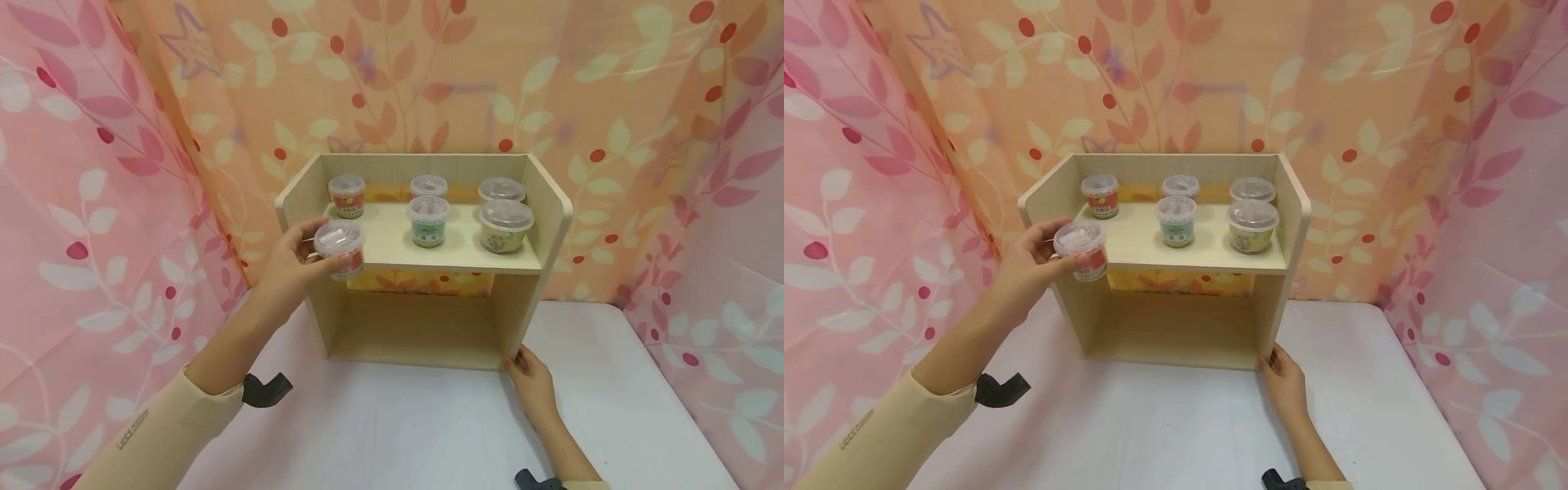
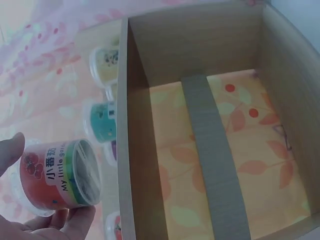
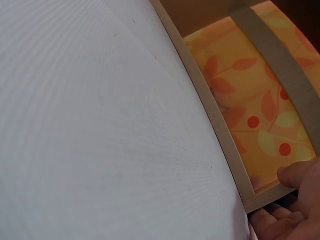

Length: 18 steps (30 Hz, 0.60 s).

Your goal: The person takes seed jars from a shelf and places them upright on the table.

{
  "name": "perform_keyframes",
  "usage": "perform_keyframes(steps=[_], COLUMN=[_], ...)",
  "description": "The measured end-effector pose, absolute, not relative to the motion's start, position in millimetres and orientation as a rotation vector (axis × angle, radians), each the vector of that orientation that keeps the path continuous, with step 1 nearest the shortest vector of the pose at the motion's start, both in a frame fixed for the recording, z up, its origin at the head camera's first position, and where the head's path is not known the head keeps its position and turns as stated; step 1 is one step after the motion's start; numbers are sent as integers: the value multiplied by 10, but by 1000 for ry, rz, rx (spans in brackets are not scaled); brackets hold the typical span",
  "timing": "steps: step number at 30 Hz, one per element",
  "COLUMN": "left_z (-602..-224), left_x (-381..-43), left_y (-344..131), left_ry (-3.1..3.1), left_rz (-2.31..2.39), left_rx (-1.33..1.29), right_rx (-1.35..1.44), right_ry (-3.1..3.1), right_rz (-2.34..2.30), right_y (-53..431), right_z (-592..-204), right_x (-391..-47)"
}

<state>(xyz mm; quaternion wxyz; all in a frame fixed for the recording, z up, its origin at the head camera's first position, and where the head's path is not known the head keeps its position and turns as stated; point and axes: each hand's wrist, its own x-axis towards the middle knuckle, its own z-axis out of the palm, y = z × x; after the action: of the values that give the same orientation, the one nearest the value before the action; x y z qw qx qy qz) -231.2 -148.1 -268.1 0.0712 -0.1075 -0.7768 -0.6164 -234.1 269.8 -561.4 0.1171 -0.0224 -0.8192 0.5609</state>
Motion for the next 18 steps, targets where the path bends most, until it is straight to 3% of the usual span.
perform_keyframes(steps=[18], left_z=[-3163], left_x=[-1894], left_y=[-1783], left_ry=[-2365], left_rz=[-1862], left_rx=[-354], right_rx=[-67], right_ry=[-2388], right_rz=[1614], right_y=[2694], right_z=[-5638], right_x=[-2349])
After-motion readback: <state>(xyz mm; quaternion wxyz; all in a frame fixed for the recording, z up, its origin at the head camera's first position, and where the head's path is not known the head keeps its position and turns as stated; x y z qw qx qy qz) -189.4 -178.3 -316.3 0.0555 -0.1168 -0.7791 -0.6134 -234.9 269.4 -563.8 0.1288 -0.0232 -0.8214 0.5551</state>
